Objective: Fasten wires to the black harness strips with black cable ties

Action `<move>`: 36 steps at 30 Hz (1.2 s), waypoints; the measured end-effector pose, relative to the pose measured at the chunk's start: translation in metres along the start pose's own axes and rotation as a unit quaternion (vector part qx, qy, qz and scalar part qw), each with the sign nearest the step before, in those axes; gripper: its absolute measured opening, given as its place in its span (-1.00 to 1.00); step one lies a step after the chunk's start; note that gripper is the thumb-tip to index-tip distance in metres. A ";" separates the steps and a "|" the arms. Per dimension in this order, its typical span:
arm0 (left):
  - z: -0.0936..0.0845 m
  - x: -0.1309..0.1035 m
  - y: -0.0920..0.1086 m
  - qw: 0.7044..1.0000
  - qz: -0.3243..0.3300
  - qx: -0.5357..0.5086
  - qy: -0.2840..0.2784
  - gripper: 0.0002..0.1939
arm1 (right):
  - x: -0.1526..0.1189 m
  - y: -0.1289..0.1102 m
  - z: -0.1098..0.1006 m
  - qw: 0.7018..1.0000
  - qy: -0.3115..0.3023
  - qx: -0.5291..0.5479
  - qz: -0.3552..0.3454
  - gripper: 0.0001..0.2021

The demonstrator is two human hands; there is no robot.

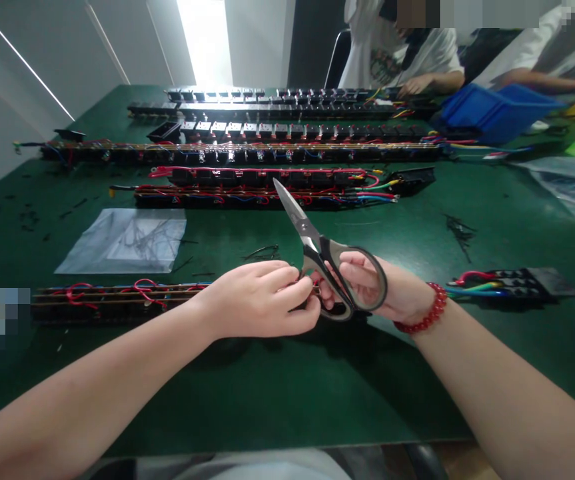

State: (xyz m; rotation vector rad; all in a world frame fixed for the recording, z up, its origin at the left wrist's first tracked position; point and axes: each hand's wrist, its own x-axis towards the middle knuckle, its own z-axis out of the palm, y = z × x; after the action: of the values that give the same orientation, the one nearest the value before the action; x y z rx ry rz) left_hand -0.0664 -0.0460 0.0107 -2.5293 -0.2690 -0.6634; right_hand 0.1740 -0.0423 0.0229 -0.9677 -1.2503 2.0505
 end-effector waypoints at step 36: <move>0.050 0.041 0.060 0.996 -0.040 -0.051 0.059 -0.84 | -0.155 0.025 -0.067 0.897 0.132 -0.325 0.268 -0.52</move>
State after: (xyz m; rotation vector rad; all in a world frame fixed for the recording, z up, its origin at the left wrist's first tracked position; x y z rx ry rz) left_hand 0.0070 -0.0684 -0.0317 -2.5748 -0.3012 -0.8756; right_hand 0.3181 -0.1344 0.0255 -2.0190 -1.6886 1.7709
